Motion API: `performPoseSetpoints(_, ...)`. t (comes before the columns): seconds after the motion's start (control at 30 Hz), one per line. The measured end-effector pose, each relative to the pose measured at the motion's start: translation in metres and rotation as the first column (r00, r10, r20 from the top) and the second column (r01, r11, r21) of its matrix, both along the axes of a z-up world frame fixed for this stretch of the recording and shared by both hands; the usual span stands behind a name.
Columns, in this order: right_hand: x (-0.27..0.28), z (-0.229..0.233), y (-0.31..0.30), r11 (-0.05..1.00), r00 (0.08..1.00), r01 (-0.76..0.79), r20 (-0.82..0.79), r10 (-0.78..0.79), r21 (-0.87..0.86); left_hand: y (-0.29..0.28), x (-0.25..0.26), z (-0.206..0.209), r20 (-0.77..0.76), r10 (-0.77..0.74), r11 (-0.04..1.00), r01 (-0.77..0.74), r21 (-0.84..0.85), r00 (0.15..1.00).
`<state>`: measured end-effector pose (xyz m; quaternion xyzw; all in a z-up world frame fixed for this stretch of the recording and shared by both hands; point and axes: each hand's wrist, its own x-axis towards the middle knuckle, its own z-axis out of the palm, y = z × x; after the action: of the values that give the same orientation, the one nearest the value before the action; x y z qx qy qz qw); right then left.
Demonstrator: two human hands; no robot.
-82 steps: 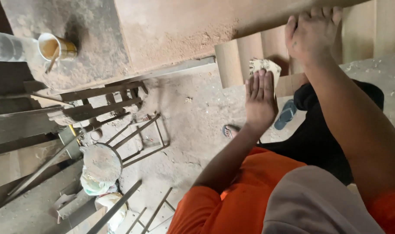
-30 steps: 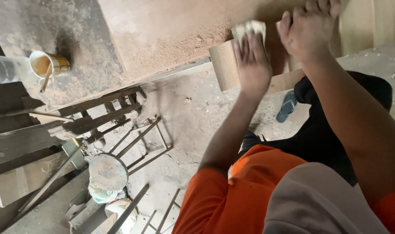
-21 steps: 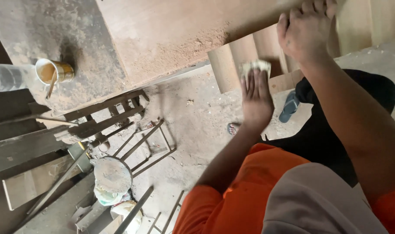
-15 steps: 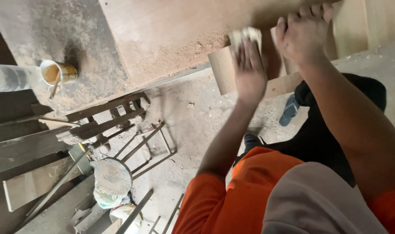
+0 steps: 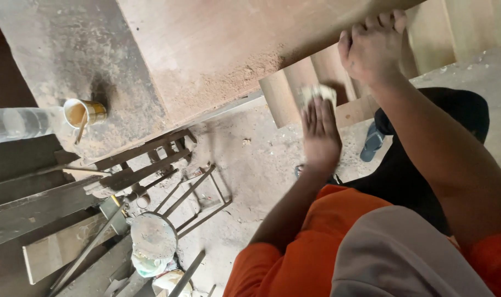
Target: The person sands a wooden plank resting on a workbench using a sanding block held in their right hand. They move the block back and forth along the wood's surface while stabilizing the plank with their left hand.
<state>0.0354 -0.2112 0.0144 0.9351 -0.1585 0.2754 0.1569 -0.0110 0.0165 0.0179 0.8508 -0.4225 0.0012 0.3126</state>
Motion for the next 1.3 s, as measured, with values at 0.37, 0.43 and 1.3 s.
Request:
performPoseSetpoints(0.37,0.002,0.007,0.006,0.999,0.998,-0.043,-0.042,0.042,-0.03,-0.025,0.035,-0.009,0.204,0.188,0.981,-0.195,0.016,0.961)
performPoseSetpoints(0.43,0.001,0.004,0.004,0.999,0.998,-0.036,-0.047,0.034,-0.038,-0.006,0.007,-0.01,0.131,0.083,0.993,-0.093,0.073,0.988)
performPoseSetpoints(1.3,0.0,0.003,0.002,0.999,0.996,-0.037,-0.08,0.035,-0.027,0.006,-0.018,-0.025,-0.016,0.037,0.997,-0.035,0.066,0.999)
